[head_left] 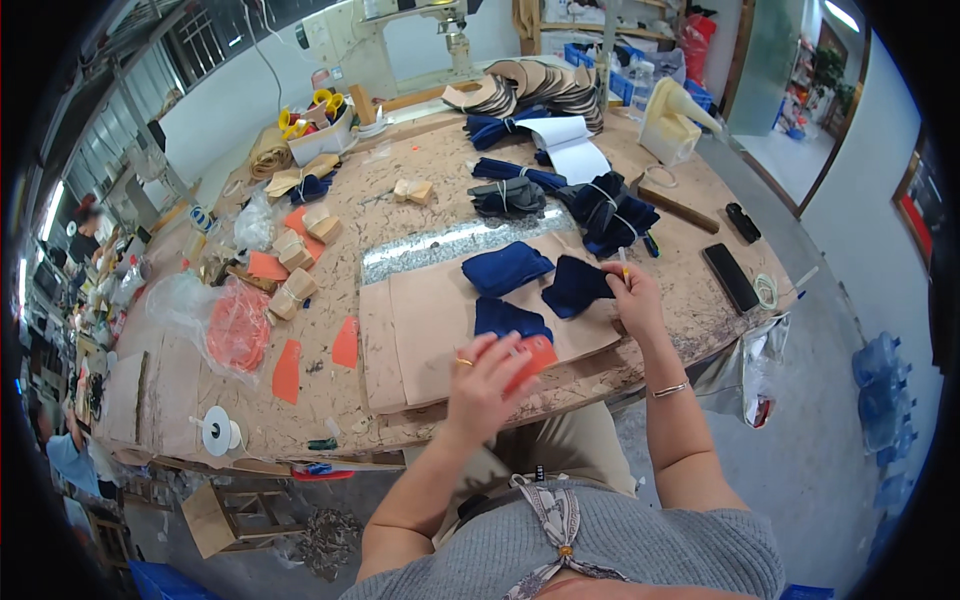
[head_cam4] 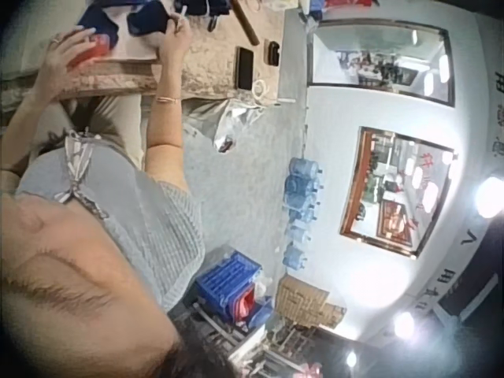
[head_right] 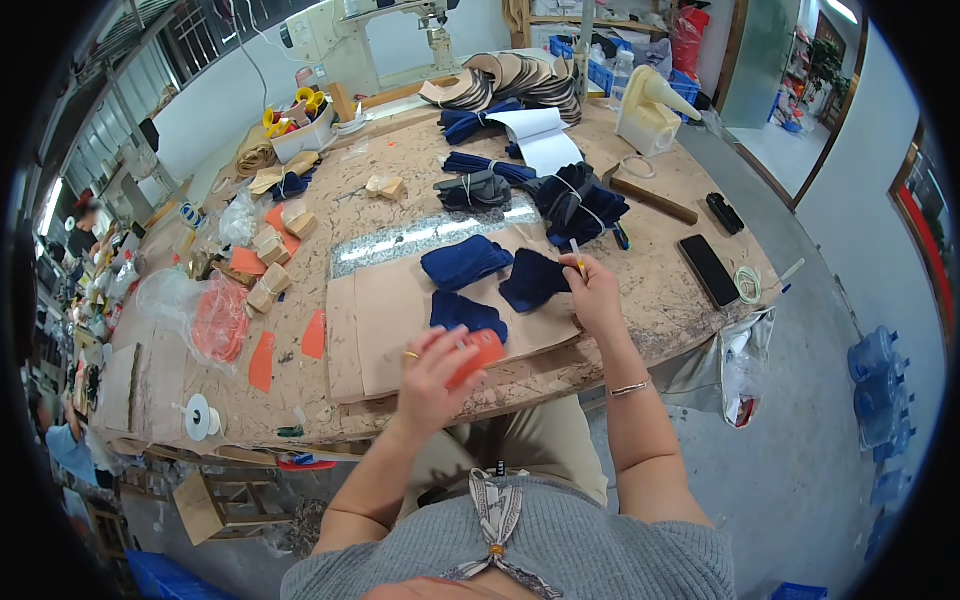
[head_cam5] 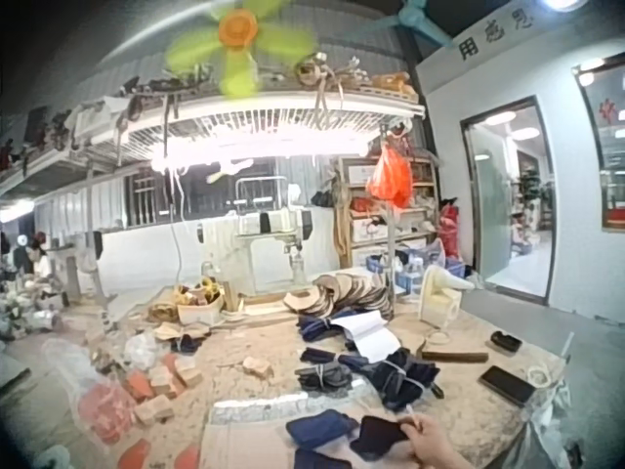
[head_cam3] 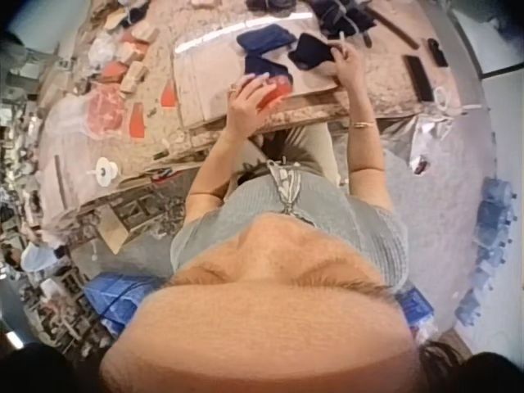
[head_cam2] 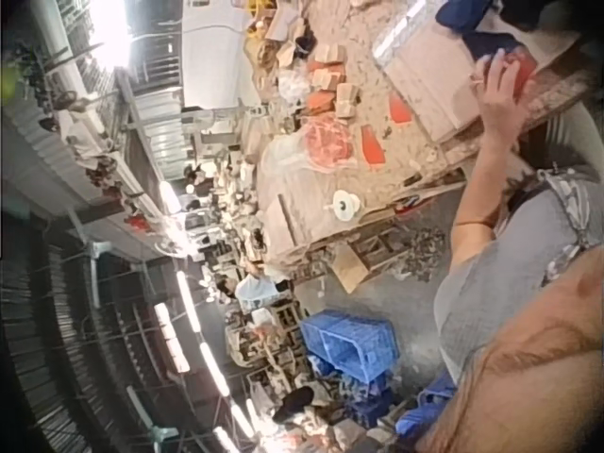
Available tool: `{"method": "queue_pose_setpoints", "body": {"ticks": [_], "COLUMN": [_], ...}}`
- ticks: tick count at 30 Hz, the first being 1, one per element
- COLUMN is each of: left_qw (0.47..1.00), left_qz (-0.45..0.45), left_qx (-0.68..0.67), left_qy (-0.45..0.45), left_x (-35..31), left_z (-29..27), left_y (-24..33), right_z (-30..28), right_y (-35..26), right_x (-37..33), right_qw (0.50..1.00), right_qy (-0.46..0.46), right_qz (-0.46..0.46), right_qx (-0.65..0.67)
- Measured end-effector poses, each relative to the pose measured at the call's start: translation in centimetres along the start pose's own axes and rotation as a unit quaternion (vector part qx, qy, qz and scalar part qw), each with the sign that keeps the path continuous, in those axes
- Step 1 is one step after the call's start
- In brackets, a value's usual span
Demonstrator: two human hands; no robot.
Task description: The person marks dark blue fabric pieces using a red template and a yellow marking tool. They repeatedly position the template on each piece, trace the outline, and set the marked piece aside on the table.
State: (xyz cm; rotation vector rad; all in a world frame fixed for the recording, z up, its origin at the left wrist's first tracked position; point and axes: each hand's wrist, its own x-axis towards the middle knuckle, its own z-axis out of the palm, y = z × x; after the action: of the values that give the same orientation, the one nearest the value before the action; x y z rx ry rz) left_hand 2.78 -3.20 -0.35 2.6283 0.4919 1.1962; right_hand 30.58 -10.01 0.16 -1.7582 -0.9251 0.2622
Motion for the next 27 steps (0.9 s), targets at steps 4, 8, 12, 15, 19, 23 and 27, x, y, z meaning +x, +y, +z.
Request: {"method": "queue_pose_setpoints", "body": {"ticks": [4, 8, 12, 15, 19, 23, 27], "left_qw": [0.998, 0.984, 0.967, 0.971, 0.980, 0.983, 0.969], "left_qz": [-0.027, 0.005, -0.014, -0.034, -0.057, -0.023, -0.016], "left_qx": [-0.047, -0.043, -0.039, -0.047, -0.064, -0.042, -0.034], "left_qy": [-0.045, -0.173, -0.253, -0.230, -0.180, -0.176, -0.243], "left_x": [3.7, 6.2, 6.0, 5.3, 3.5, 3.5, 4.2], "left_z": [-1.3, -1.2, -0.9, -1.9, -2.5, -3.0, -3.1], "left_y": [-3.7, -5.1, -5.8, -5.0, -4.7, -4.4, -4.6], "right_z": [0.4, -0.5, -0.2, 1.0, 3.4, 4.9, 5.0], "right_y": [0.3, 0.0, -0.4, -1.8, -3.3, -3.1, -3.0], "right_x": [-0.2, 0.3, -0.6, -2.9, -7.6, -9.8, -9.8], "right_qw": [0.984, 0.953, 0.992, 0.973, 0.957, 0.938, 0.931], "right_qy": [0.002, -0.051, 0.078, 0.083, -0.102, -0.079, -0.075], "right_qz": [0.062, 0.125, -0.078, -0.202, -0.263, -0.313, -0.333], "right_qx": [0.167, 0.270, -0.062, -0.075, -0.060, -0.124, -0.132]}}
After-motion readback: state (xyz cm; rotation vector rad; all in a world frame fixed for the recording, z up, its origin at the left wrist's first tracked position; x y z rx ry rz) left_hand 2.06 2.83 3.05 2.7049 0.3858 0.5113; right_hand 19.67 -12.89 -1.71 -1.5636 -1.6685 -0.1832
